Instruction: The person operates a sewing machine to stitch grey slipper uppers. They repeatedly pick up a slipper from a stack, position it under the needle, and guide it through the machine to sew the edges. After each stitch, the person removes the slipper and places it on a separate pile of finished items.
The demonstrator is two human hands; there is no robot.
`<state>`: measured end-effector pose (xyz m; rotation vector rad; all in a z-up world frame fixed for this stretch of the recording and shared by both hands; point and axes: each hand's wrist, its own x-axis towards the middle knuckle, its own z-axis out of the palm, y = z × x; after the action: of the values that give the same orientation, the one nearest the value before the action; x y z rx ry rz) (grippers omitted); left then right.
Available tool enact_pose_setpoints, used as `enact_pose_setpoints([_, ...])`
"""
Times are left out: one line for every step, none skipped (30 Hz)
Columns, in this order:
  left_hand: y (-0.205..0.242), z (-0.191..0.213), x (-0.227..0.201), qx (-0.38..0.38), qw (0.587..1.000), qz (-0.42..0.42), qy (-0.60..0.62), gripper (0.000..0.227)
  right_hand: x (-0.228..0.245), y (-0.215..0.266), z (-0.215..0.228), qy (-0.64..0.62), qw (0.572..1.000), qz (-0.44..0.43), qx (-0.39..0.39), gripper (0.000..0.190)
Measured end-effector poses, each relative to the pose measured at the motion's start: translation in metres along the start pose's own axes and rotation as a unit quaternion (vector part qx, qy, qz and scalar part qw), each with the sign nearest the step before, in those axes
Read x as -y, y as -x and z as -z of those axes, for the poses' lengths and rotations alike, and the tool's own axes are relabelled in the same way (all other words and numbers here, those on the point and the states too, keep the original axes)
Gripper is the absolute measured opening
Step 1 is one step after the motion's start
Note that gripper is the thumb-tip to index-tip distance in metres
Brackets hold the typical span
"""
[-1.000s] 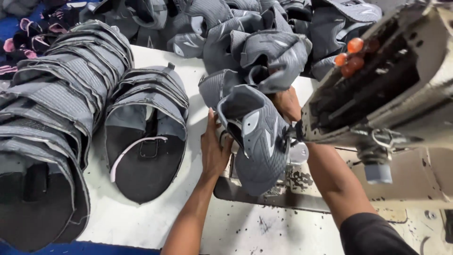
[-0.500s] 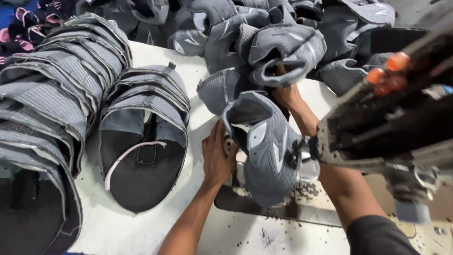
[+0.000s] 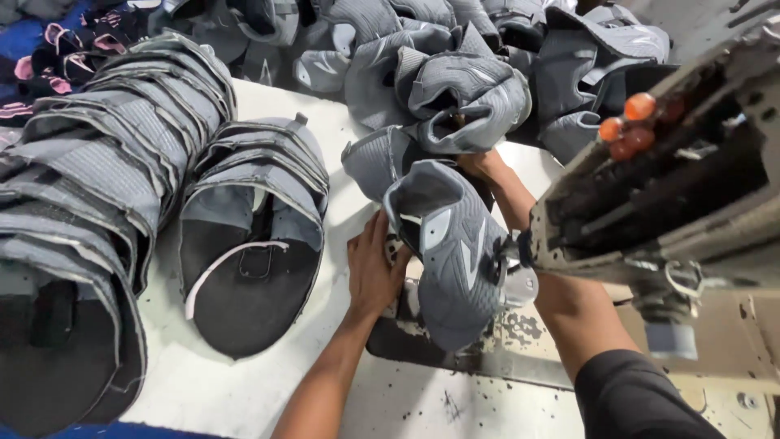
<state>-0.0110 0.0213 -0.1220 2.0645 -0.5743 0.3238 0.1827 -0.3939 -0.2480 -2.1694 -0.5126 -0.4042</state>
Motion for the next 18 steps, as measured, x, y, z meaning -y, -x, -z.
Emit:
enact_pose_setpoints([0.001, -0.002, 0.002, -0.004, 1.0, 0.001, -0.002, 0.07, 0.053, 0.003, 0.006, 0.139, 0.99, 0.006, 0.021, 0.039])
enact_pose_setpoints([0.002, -0.003, 0.005, -0.009, 1.0, 0.001, -0.004, 0.07, 0.117, -0.028, 0.013, 0.275, 0.96, 0.013, 0.041, 0.029])
enact_pose_setpoints([0.004, -0.001, 0.002, -0.009, 1.0, 0.001, -0.005, 0.07, 0.122, -0.013, 0.019, 0.275, 0.961, 0.013, 0.04, 0.029])
enact_pose_setpoints([0.002, 0.002, -0.001, -0.016, 1.0, 0.005, 0.017, 0.07, 0.127, 0.0, 0.026, 0.228, 0.972, 0.057, 0.029, 0.032])
enact_pose_setpoints([0.001, 0.004, -0.004, -0.022, 0.999, 0.01, 0.039, 0.069, 0.132, 0.012, 0.032, 0.18, 0.978, 0.101, 0.018, 0.037])
enact_pose_setpoints([0.0, 0.005, -0.005, -0.023, 0.999, 0.01, 0.039, 0.069, 0.124, 0.027, 0.039, 0.18, 0.978, 0.101, 0.019, 0.037])
enact_pose_setpoints([-0.001, 0.005, -0.006, -0.017, 0.999, 0.012, 0.027, 0.071, 0.116, 0.042, 0.045, 0.059, 0.995, -0.057, -0.058, 0.035])
enact_pose_setpoints([-0.001, 0.005, -0.006, -0.01, 1.0, 0.015, 0.015, 0.072, 0.107, 0.059, 0.049, -0.066, 0.966, -0.214, -0.129, 0.034])
enact_pose_setpoints([0.001, 0.004, -0.005, -0.009, 1.0, 0.016, 0.013, 0.072, 0.137, 0.065, 0.048, -0.068, 0.966, -0.215, -0.129, 0.034])
enact_pose_setpoints([0.0, 0.003, -0.004, -0.016, 1.0, 0.011, 0.01, 0.072, 0.167, 0.068, 0.049, -0.21, 0.937, -0.198, -0.198, 0.046])
enact_pose_setpoints([0.0, 0.001, -0.003, -0.022, 1.0, 0.007, 0.006, 0.072, 0.197, 0.072, 0.05, -0.346, 0.884, -0.175, -0.262, 0.06])
enact_pose_setpoints([0.0, 0.0, -0.002, -0.021, 1.0, 0.007, 0.007, 0.072, 0.197, 0.068, 0.043, -0.345, 0.884, -0.176, -0.262, 0.06])
enact_pose_setpoints([0.0, -0.002, 0.0, -0.019, 1.0, 0.01, 0.004, 0.072, 0.196, 0.065, 0.036, -0.238, 0.93, -0.11, -0.259, 0.077])
enact_pose_setpoints([0.002, -0.004, 0.002, -0.016, 1.0, 0.014, 0.0, 0.071, 0.196, 0.064, 0.027, -0.127, 0.959, -0.044, -0.251, 0.095])
enact_pose_setpoints([0.004, -0.006, 0.001, -0.013, 1.0, 0.016, 0.001, 0.071, 0.214, 0.051, 0.02, -0.126, 0.959, -0.047, -0.251, 0.095])
enact_pose_setpoints([0.005, -0.005, 0.002, -0.019, 1.0, 0.011, 0.001, 0.072, 0.231, 0.035, 0.011, -0.042, 0.973, -0.013, -0.228, 0.107])
enact_pose_setpoints([0.004, -0.005, 0.003, -0.024, 1.0, 0.006, 0.001, 0.073, 0.249, 0.018, 0.002, 0.043, 0.978, 0.02, -0.203, 0.119])
enact_pose_setpoints([0.004, -0.007, 0.004, -0.026, 1.0, 0.006, 0.001, 0.073, 0.249, 0.01, 0.002, 0.043, 0.978, 0.022, -0.202, 0.119])
